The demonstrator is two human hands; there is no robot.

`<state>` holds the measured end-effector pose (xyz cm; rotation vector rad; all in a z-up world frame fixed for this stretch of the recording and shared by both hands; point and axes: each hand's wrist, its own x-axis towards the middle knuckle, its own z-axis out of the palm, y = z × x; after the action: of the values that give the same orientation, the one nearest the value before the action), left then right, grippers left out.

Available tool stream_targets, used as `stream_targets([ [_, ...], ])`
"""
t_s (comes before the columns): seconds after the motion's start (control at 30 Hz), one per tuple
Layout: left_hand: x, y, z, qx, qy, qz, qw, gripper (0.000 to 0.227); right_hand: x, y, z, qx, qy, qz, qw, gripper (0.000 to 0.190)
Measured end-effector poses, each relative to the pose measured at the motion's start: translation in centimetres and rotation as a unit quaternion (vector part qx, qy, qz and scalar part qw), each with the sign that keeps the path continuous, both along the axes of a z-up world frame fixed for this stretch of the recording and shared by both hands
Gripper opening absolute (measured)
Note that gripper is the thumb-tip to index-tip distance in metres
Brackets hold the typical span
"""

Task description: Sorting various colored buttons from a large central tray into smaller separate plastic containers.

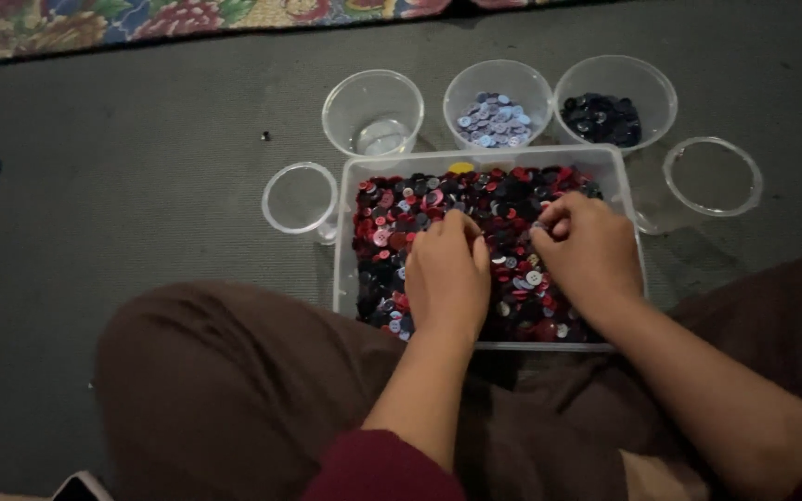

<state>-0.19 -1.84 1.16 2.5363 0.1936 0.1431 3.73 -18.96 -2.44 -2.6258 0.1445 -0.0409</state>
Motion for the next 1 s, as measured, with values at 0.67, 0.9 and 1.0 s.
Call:
stream_targets([
  [0.67,-0.6,1.2,1.4,-0.147,-0.038,0.104,0.983,0.009,4.3,1.5,4.1,0.054,-0.041,0.035,0.997,0.022],
  [0.9,-0.6,1.2,3.1,-0.227,0.112,0.197,0.947,0.016,6.7,2.4,7.1,0.427,0.102,-0.118,0.891,0.046],
  [1.0,0.7,1.0,1.6,-0.200,0.157,0.226,0.940,0.016,4.1,1.7,5.2,0.391,0.101,-0.115,0.907,0.023],
])
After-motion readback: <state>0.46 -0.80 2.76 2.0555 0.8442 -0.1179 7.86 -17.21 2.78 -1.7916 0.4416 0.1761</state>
